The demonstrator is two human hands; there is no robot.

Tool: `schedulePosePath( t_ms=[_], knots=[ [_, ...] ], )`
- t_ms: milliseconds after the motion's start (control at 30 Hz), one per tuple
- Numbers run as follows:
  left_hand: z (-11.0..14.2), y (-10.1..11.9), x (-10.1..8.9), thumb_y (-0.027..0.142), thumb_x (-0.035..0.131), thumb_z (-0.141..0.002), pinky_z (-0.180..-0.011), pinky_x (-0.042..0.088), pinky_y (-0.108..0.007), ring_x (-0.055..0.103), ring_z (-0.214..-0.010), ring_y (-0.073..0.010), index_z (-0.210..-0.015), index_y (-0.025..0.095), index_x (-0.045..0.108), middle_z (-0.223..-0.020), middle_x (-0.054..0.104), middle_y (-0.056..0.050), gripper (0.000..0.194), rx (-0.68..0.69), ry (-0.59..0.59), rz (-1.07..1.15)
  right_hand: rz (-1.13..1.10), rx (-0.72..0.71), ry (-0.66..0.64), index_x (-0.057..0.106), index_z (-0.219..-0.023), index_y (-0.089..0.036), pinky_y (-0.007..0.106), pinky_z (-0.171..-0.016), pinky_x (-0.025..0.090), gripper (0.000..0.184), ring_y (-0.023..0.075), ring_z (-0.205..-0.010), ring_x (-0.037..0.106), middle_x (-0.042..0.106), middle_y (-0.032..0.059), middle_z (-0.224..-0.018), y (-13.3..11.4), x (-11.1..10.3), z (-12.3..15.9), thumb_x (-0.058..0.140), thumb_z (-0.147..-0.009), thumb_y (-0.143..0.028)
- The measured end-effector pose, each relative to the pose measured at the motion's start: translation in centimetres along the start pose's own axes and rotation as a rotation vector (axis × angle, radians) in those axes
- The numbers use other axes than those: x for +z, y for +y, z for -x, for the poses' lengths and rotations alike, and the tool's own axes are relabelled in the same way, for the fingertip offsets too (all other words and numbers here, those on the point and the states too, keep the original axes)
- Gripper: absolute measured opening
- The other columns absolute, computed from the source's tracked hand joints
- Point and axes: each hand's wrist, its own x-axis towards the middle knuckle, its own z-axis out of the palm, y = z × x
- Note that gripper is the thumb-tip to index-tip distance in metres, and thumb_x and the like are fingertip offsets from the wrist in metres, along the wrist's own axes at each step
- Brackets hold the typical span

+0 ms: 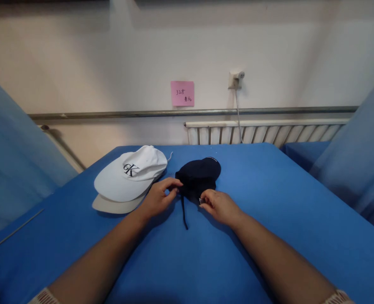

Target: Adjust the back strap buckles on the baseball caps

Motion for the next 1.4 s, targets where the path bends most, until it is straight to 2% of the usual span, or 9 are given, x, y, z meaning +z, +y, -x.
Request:
schedulePosePath(
  t_ms=[133,300,433,567,700,833,1000,1167,1400],
  knots=[
    [0.1,-0.7,-1.4,0.010,0.053,-0.081,-0.079,0.051,-0.030,0.064,-0.085,-0.0174,-0.100,0.021,0.069,-0.094,0.071,-0.003,0.028,0.017,-0.304,-0.027,-0.044,0.007,-0.012,0.060,-0.094,-0.023,0.026,-0.061,0.044,0.011,0.0137,-0.065,0.060,0.065,-0.0003,-0.079,-0.1,0.1,0.0,0.063,-0.084,-0.022],
    [0.5,-0.6,-0.2,0.008,0.061,-0.076,-0.091,0.048,-0.034,0.062,-0.101,-0.0203,-0.097,0.024,0.072,-0.102,0.072,-0.003,0.029,0.164,-0.507,-0.085,-0.082,0.026,0.005,0.060,-0.096,-0.023,0.026,-0.062,0.045,0.012,0.0139,-0.067,0.060,0.065,-0.0003,-0.080,-0.4,0.0,0.2,0.064,-0.084,-0.023],
    [0.4,-0.5,-1.4,0.008,0.063,-0.072,-0.090,0.049,-0.035,0.062,-0.099,-0.0217,-0.076,0.022,0.071,-0.098,0.072,-0.004,0.016,0.161,-0.493,-0.133,-0.125,0.040,0.002,0.060,-0.097,-0.023,0.026,-0.062,0.046,0.012,0.0137,-0.068,0.060,0.065,-0.0003,-0.081,-0.4,-0.1,0.2,0.063,-0.085,-0.023],
    [0.3,-0.1,-5.3,0.009,0.062,-0.067,-0.081,0.051,-0.034,0.063,-0.095,-0.0224,-0.070,0.020,0.067,-0.093,0.070,-0.005,0.013,0.041,-0.362,-0.086,-0.126,0.052,-0.006,0.060,-0.097,-0.023,0.026,-0.062,0.046,0.012,0.0137,-0.068,0.061,0.066,0.0000,-0.082,-0.2,-0.1,0.1,0.063,-0.085,-0.024],
    [0.7,0.5,-8.4,0.011,0.057,-0.069,-0.087,0.048,-0.035,0.061,-0.100,-0.0227,-0.071,0.018,0.062,-0.105,0.068,-0.007,0.009,-0.075,-0.360,0.138,-0.124,0.057,0.008,0.061,-0.096,-0.022,0.025,-0.062,0.046,0.012,0.0133,-0.068,0.060,0.066,0.0008,-0.083,0.1,0.0,0.1,0.064,-0.085,-0.027],
    [1.3,0.2,-9.0,0.014,0.060,-0.073,-0.087,0.047,-0.036,0.061,-0.099,-0.0242,-0.076,0.016,0.059,-0.101,0.068,-0.010,0.004,-0.158,-0.373,0.408,-0.126,0.052,0.022,0.060,-0.095,-0.022,0.025,-0.063,0.046,0.012,0.0139,-0.070,0.061,0.067,0.0015,-0.084,0.4,0.1,0.1,0.064,-0.085,-0.028],
    [1.4,-0.7,-7.3,0.018,0.066,-0.075,-0.088,0.046,-0.037,0.062,-0.092,-0.0217,-0.075,0.015,0.056,-0.080,0.065,-0.005,0.010,-0.186,-0.176,0.680,-0.122,0.044,0.056,0.060,-0.094,-0.022,0.026,-0.063,0.047,0.011,0.0144,-0.071,0.062,0.067,0.0014,-0.085,0.4,0.1,0.2,0.064,-0.086,-0.028],
    [1.1,0.0,-2.8,0.030,0.067,-0.079,-0.071,0.045,-0.028,0.057,-0.074,-0.0142,-0.080,0.015,0.062,-0.079,0.063,-0.003,0.016,-0.338,-0.246,0.484,-0.089,-0.014,0.061,0.061,-0.095,-0.022,0.026,-0.063,0.047,0.009,0.0139,-0.070,0.062,0.067,0.0014,-0.084,-0.6,-0.3,0.3,0.062,-0.087,-0.025],
    [1.1,0.6,2.7,0.041,0.057,-0.087,-0.064,0.040,-0.024,0.051,-0.068,-0.0116,-0.077,0.014,0.063,-0.073,0.060,-0.001,0.030,-0.322,-0.346,0.513,-0.040,-0.083,0.124,0.059,-0.098,-0.020,0.028,-0.067,0.049,0.012,0.0151,-0.072,0.063,0.067,0.0032,-0.085,-0.9,-0.1,0.5,0.062,-0.087,-0.025]
  ],
)
